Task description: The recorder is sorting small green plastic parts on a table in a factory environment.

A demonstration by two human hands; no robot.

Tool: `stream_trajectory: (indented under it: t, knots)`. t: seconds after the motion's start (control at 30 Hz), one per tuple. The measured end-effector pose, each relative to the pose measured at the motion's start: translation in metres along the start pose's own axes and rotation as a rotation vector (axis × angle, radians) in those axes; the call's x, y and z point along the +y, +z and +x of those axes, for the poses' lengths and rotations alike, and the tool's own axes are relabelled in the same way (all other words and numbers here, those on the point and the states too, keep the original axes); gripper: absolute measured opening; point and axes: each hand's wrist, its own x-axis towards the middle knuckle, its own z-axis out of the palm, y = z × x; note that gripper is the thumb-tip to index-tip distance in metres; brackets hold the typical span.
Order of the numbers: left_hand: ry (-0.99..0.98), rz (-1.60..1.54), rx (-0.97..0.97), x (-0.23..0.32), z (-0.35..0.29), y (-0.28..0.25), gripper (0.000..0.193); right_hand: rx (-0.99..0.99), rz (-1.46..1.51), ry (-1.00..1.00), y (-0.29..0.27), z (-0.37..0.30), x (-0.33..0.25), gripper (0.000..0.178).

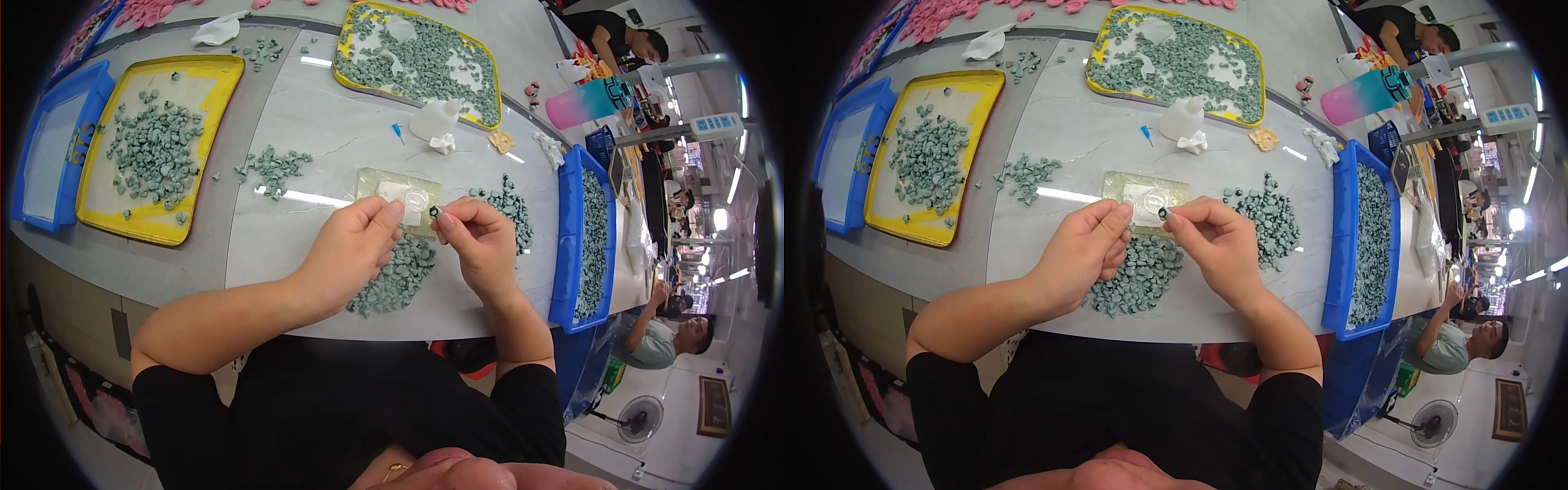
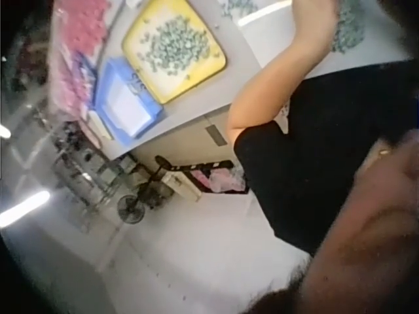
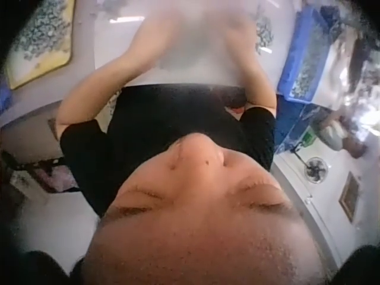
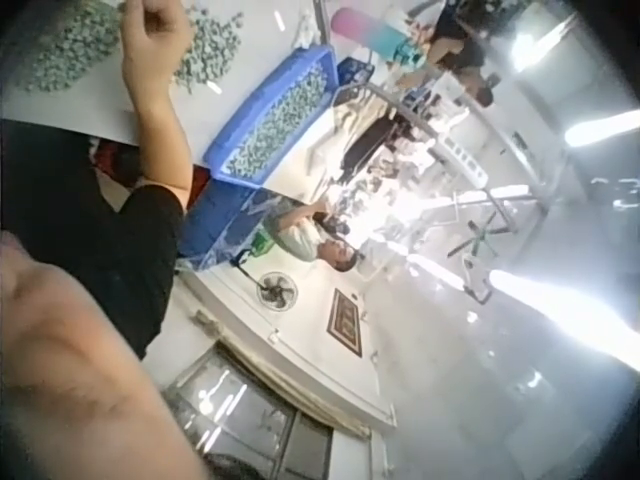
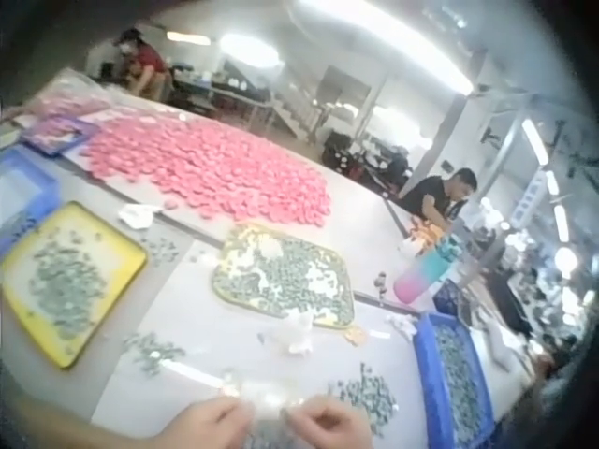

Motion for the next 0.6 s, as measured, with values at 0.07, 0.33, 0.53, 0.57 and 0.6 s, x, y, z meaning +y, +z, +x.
stream_trajectory:
  t: [0.07,0.33,0.53,0.57,0.6]
  knots:
    - [-0.028,-0.001,-0.007,-0.0020,0.0002,0.0007,0.028,-0.006,-0.201,-0.176,0.0008,-0.0022,0.0012,0.008]
    - [-0.075,-0.076,-0.010,-0.0052,0.0010,0.0075,0.033,-0.007,-0.690,-0.893,0.0082,-0.0017,0.0020,0.026]
    - [-0.080,-0.082,-0.048,-0.0077,0.0012,0.0051,0.033,-0.089,-0.766,-1.071,0.0083,0.0020,0.0013,0.032]
    - [-0.078,-0.084,-0.046,-0.0074,0.0005,0.0044,0.033,-0.088,-0.762,-1.089,0.0090,0.0024,0.0031,0.033]
    - [-0.076,-0.076,-0.051,-0.0070,-0.0002,0.0036,0.033,-0.088,-0.757,-1.107,0.0100,0.0029,0.0040,0.034]
